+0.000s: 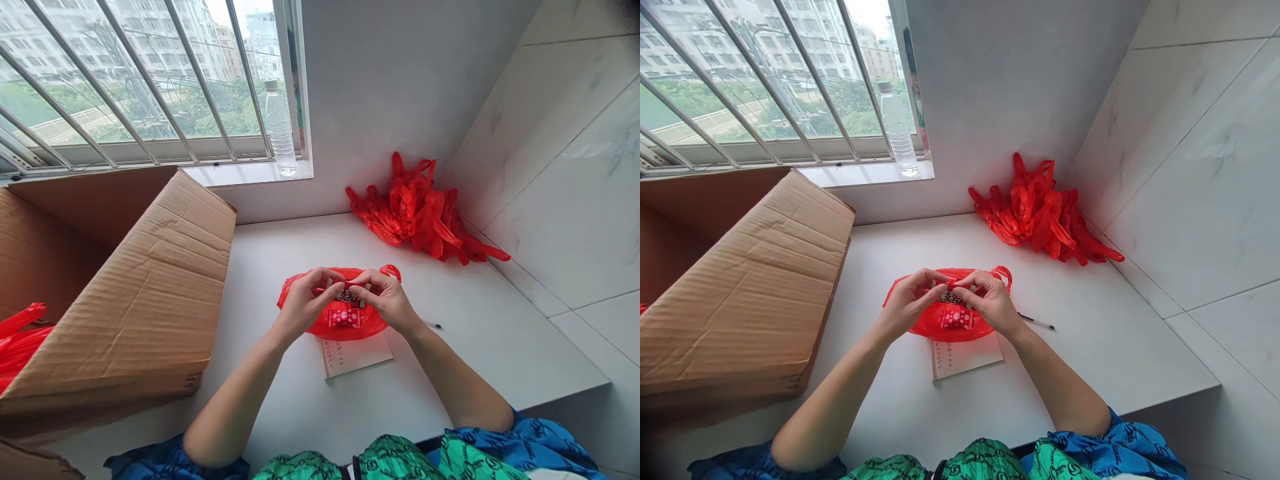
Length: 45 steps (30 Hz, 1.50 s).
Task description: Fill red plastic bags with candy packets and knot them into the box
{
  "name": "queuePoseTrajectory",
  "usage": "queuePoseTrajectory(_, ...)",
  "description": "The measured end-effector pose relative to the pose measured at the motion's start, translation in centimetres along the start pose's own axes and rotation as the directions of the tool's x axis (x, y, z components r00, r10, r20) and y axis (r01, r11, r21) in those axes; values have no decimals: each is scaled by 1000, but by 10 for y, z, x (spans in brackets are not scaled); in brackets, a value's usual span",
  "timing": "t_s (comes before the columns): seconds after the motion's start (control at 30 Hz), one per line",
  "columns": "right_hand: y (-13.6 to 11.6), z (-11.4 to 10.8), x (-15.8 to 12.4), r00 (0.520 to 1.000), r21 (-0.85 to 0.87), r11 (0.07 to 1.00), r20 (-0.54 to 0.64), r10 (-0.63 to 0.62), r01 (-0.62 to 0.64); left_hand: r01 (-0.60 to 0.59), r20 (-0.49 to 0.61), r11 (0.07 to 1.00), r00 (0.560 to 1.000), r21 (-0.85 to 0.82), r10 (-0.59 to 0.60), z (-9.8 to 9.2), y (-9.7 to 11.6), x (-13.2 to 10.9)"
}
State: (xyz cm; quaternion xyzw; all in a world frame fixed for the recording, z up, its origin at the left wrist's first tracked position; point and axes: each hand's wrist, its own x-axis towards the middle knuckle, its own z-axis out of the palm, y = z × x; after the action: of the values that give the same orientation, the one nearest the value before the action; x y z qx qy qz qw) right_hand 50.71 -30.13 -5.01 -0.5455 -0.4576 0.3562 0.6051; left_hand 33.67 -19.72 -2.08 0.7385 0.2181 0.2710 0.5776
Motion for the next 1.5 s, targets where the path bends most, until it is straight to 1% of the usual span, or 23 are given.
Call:
queuePoseTrajectory(0.1,-1,2,-1,1000,37,999,-9,8,-7,10,-32,999,999,-41,-11,3,-1,0)
queuePoseTrajectory(0.2,0,4,-1,999,127,991,-7,53,-52,37,-45,994,998,-107,-42,4,-1,0)
queuePoseTrajectory(0.33,4,7,-1,993,221,969,-9,114,-109,74,-25,988,997,-135,-78,5,-1,1)
queuePoseTrajectory(0.4,5,8,-2,993,224,968,-6,119,-115,77,-16,987,997,-141,-80,5,-2,1)
queuePoseTrajectory(0.5,5,7,-1,994,170,980,-3,106,-104,72,-9,991,997,-114,-73,4,-5,1)
queuePoseTrajectory(0.57,6,3,0,996,91,992,11,87,-88,65,4,997,998,-35,-65,2,-6,2)
queuePoseTrajectory(0.63,7,-2,2,997,-50,996,31,71,-70,43,-9,993,999,112,-42,-1,-7,1)
queuePoseTrajectory(0.67,9,-5,3,997,-147,987,33,66,-60,27,-30,978,999,207,-21,-3,-7,1)
queuePoseTrajectory(0.73,11,-8,4,998,-338,940,25,56,-44,-1,-69,922,997,386,31,-6,-6,0)
queuePoseTrajectory(0.77,12,-9,4,998,-395,918,34,58,-40,-13,-71,892,996,451,50,-7,-5,0)
queuePoseTrajectory(0.83,13,-9,3,993,-420,907,93,72,-26,-35,-36,852,997,523,63,-9,-5,-1)
queuePoseTrajectory(0.9,14,-9,3,988,-430,903,144,58,9,-51,10,828,998,559,54,-9,-7,-2)
queuePoseTrajectory(0.93,14,-8,2,988,-466,884,148,43,31,-54,30,813,999,580,44,-9,-10,-3)
queuePoseTrajectory(1.0,14,-8,2,989,-586,808,141,33,57,-46,69,775,998,631,3,-8,-16,-5)
queuePoseTrajectory(1.07,15,-8,1,978,-680,731,189,89,64,-33,108,729,993,684,-56,-7,-22,-7)
queuePoseTrajectory(1.17,16,-6,-2,942,-780,615,286,177,121,-5,129,646,981,763,-145,-5,-27,-9)
queuePoseTrajectory(1.27,16,-1,-4,939,-870,460,289,187,176,16,144,575,962,818,-231,-4,-25,-7)
queuePoseTrajectory(1.3,16,0,-5,940,-886,423,288,185,188,15,154,560,955,828,-253,-4,-24,-6)
queuePoseTrajectory(1.4,16,2,-6,935,-903,365,308,174,229,-5,178,515,941,857,-287,-4,-20,-5)
queuePoseTrajectory(1.5,18,1,-7,934,-910,343,309,182,234,-21,186,481,936,876,-298,-3,-19,-6)
